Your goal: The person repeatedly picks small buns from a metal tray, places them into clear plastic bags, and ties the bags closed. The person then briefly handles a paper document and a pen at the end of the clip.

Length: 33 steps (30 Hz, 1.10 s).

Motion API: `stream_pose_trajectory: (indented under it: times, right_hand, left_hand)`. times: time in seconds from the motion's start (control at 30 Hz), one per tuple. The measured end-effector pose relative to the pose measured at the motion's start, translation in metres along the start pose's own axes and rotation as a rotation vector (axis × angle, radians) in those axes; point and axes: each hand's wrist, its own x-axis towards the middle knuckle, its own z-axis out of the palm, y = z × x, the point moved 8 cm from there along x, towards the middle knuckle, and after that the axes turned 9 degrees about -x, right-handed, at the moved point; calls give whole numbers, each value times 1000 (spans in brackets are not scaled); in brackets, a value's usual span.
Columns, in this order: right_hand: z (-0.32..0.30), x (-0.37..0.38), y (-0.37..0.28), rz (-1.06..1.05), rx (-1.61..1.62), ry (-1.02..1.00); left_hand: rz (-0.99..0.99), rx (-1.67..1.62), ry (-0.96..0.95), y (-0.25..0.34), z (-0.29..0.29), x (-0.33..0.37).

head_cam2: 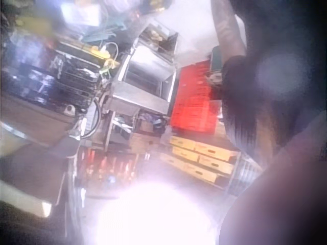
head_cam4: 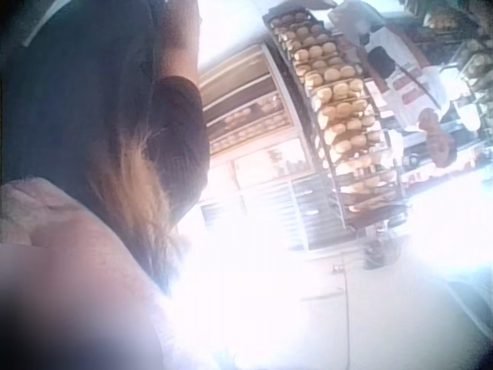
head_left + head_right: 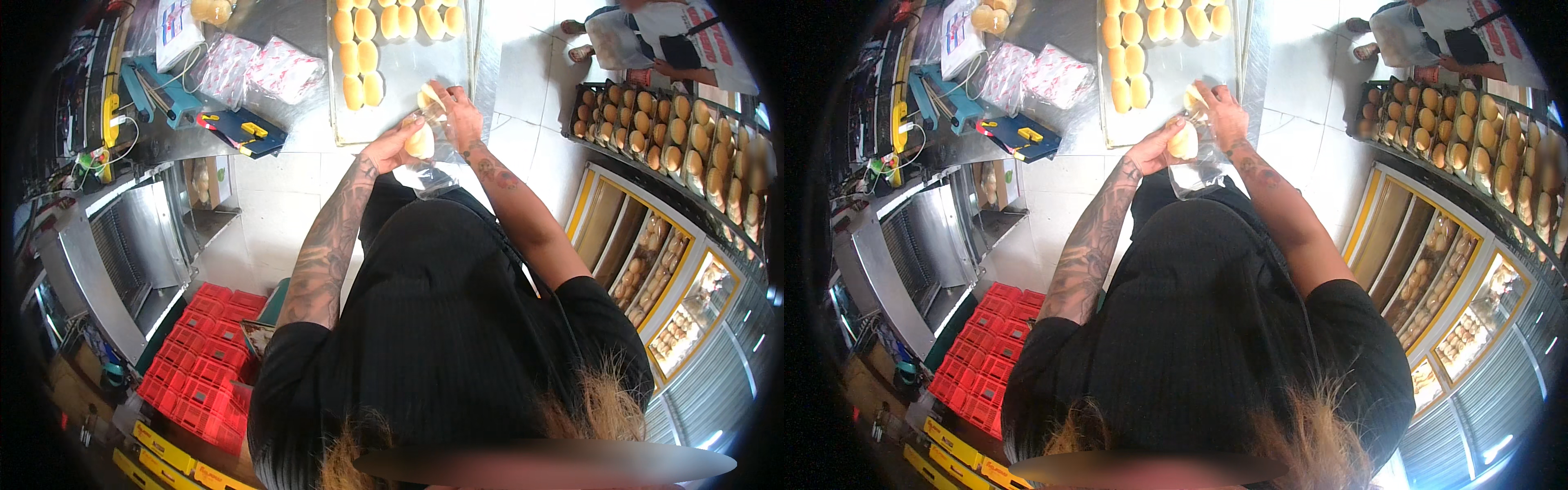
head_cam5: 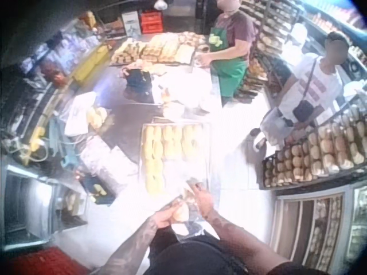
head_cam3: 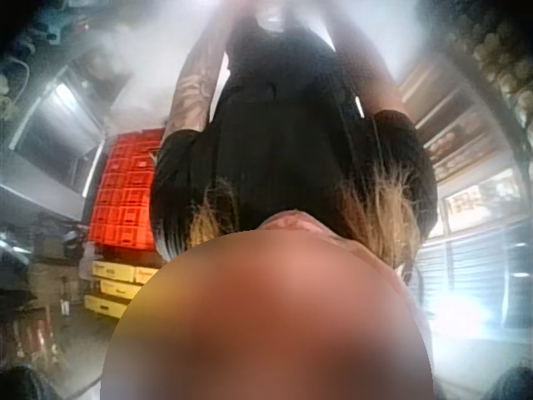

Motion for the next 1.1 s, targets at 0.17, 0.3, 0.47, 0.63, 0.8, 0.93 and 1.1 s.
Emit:
stream_pose_trajectory:
  times: [0.17, 0.3, 0.47, 0.63, 0.8, 0.93, 1.1]
  right_hand:
    - [2, -9, 5, -82, 38, 1]
    - [6, -13, 13, -164, 34, 72]
    - [-13, -11, 33, 87, 608, 38]
    - [-80, -34, 5, -95, 847, -202]
    - [-114, -37, -70, -446, 641, -136]
    - [-110, -37, -99, -533, 617, -236]
    - [-126, -36, -101, -634, 368, -107]
  left_hand:
    - [37, 14, -66, 3, 16, 1]
    - [71, -10, -47, 9, 19, 6]
    - [482, -360, 124, 54, -2, -13]
    - [644, -401, 340, 81, -31, -65]
    - [579, -157, 236, 63, 0, -71]
    - [640, -176, 126, 54, 19, -88]
    - [629, -223, 72, 47, 16, -104]
